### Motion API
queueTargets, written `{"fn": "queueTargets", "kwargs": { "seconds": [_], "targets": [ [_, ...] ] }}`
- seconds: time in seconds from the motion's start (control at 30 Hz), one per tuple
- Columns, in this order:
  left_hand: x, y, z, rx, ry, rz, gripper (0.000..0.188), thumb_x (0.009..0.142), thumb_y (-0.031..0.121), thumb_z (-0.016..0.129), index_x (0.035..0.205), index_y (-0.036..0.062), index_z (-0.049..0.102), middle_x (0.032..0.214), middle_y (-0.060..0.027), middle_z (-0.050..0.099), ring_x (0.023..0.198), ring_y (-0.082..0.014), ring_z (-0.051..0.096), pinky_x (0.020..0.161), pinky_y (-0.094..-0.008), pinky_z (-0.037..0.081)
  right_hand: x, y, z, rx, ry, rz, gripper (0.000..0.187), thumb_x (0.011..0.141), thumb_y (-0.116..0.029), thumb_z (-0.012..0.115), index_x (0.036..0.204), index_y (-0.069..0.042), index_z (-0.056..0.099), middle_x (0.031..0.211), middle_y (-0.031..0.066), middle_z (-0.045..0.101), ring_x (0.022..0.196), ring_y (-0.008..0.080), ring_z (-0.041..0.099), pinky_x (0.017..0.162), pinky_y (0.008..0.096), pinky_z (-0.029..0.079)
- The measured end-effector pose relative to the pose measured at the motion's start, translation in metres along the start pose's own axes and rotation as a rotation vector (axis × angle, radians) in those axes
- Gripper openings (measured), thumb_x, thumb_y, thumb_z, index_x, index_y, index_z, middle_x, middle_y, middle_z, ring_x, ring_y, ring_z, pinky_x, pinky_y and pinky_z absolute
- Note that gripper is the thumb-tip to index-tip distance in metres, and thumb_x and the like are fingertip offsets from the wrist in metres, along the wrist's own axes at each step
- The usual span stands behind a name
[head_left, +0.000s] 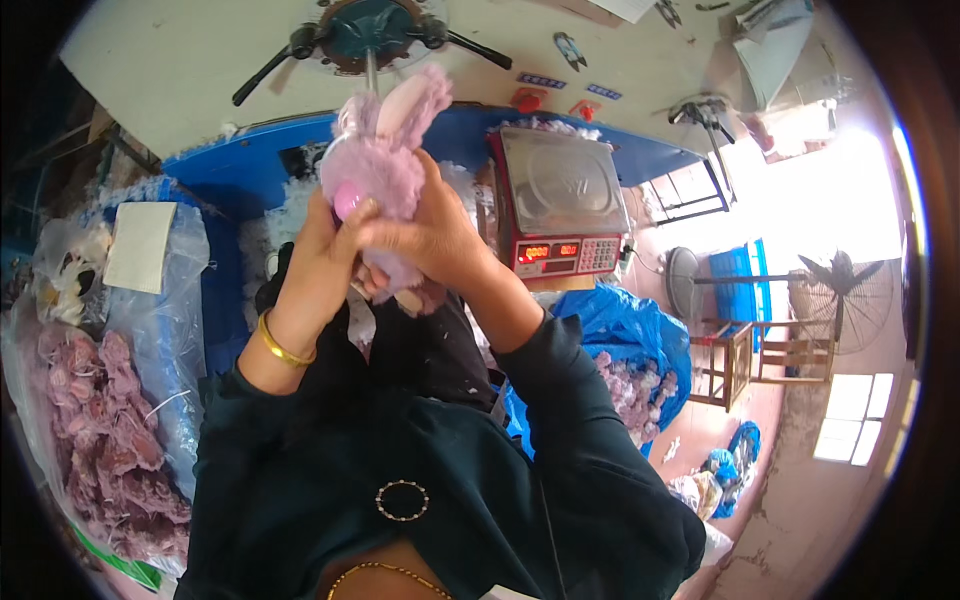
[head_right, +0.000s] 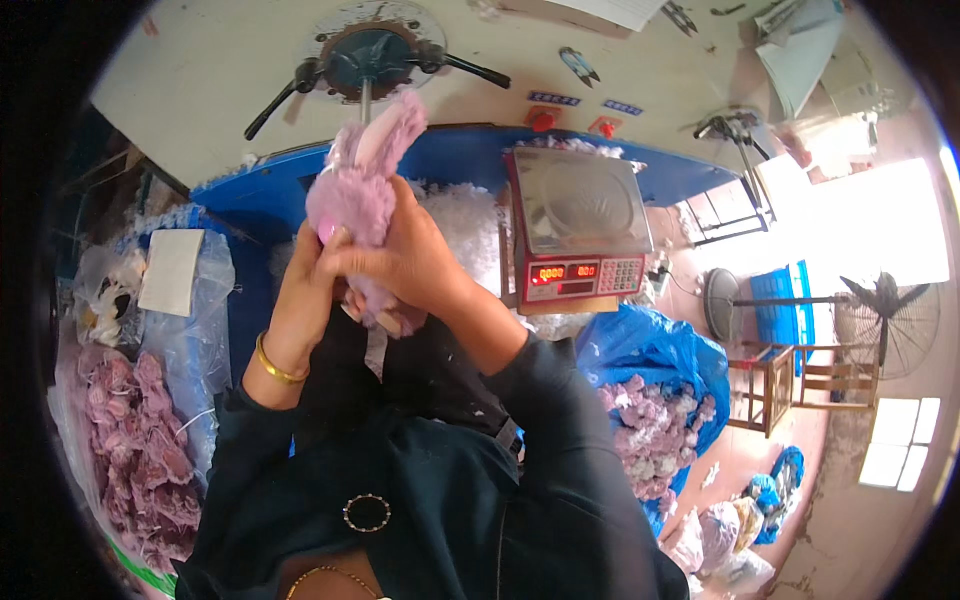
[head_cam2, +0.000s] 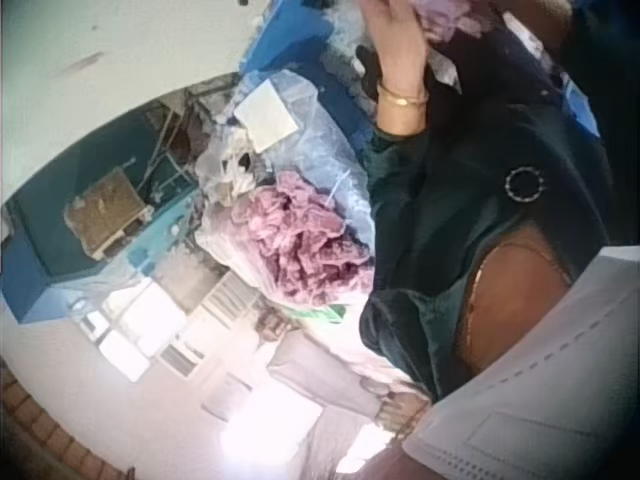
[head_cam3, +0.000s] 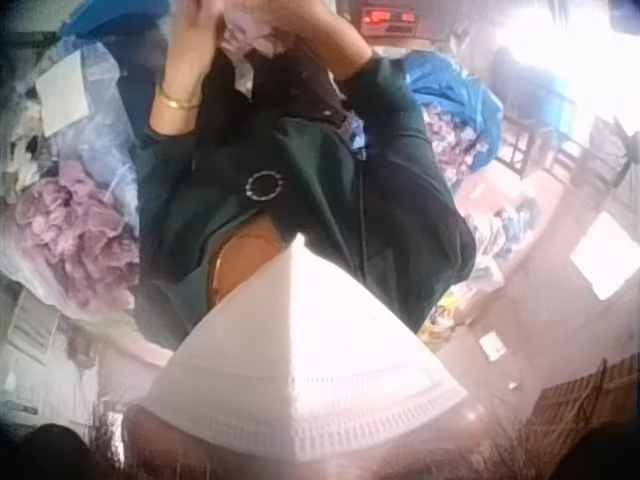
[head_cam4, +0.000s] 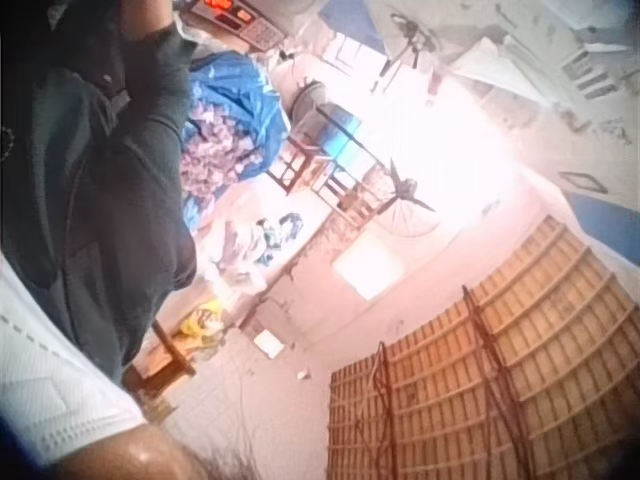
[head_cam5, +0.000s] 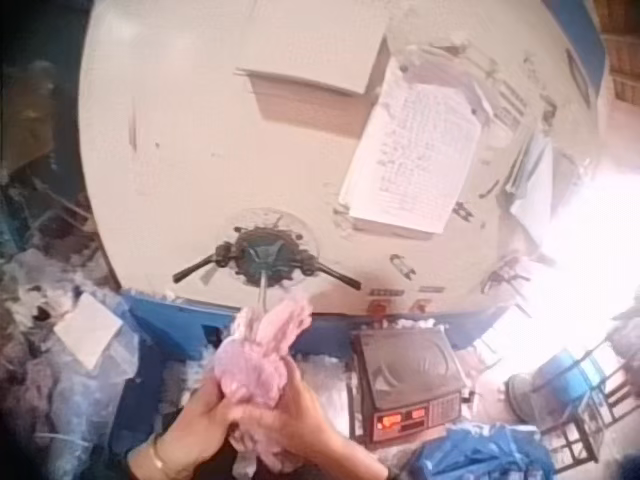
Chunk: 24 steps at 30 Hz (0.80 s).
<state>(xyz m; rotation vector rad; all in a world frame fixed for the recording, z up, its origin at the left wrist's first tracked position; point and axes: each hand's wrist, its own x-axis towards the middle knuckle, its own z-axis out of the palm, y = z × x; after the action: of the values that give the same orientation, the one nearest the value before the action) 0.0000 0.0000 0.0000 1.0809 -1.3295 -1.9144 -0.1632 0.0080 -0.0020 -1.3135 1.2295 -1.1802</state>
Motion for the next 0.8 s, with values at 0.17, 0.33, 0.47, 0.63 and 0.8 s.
{"fn": "queueTargets", "kwargs": {
  "seconds": [0.17,0.33,0.47,0.63,0.8],
  "targets": [
    [-0.007,-0.037,0.018,-0.277,-0.179,0.063,0.053,0.101,0.038,0.037,0.142,0.0048,0.028,0.125,-0.0189,0.052,0.096,-0.0252,0.063,0.08,-0.0352,0.053,-0.01,0.034,-0.086,-0.196,0.096,0.059,0.084,0.057,-0.03,0.088,0.123,0.004,0.049,0.113,0.0171,0.062,0.105,0.0207,0.059,0.088,0.0352,0.049],
    [-0.009,-0.056,0.014,-0.14,-0.159,-0.008,0.039,0.101,0.034,0.041,0.122,0.0029,0.05,0.117,-0.015,0.059,0.095,-0.0216,0.063,0.08,-0.0324,0.051,0.022,0.107,-0.251,-0.249,0.228,0.164,0.07,0.067,-0.044,0.08,0.115,0.002,0.059,0.104,0.0138,0.066,0.093,0.0232,0.065,0.08,0.0353,0.051],
    [-0.013,-0.065,0.012,-0.157,-0.164,-0.079,0.033,0.099,0.032,0.046,0.113,0.0038,0.055,0.108,-0.013,0.063,0.091,-0.0187,0.064,0.079,-0.0301,0.051,0.034,0.146,-0.306,-0.679,0.342,0.536,0.086,0.068,-0.055,0.076,0.126,0.005,0.053,0.112,0.0204,0.063,0.104,0.0252,0.061,0.084,0.0331,0.05],
    [-0.029,-0.096,-0.023,-0.247,0.065,-0.161,0.029,0.1,0.028,0.045,0.107,0.0044,0.059,0.102,-0.0105,0.066,0.087,-0.0164,0.064,0.076,-0.0274,0.051,0.019,0.11,-0.316,-0.839,0.503,0.427,0.103,0.064,-0.064,0.074,0.133,0.006,0.045,0.118,0.0276,0.059,0.109,0.0318,0.06,0.088,0.0362,0.048],
    [-0.034,-0.113,-0.038,-0.32,0.205,-0.189,0.025,0.097,0.028,0.053,0.103,0.0046,0.061,0.095,-0.0082,0.066,0.083,-0.0141,0.062,0.074,-0.0253,0.049,0.0,0.105,-0.355,-0.765,0.783,0.704,0.1,0.062,-0.067,0.073,0.127,0.005,0.051,0.118,0.0191,0.06,0.106,0.0295,0.059,0.081,0.0393,0.05]
  ]
}}
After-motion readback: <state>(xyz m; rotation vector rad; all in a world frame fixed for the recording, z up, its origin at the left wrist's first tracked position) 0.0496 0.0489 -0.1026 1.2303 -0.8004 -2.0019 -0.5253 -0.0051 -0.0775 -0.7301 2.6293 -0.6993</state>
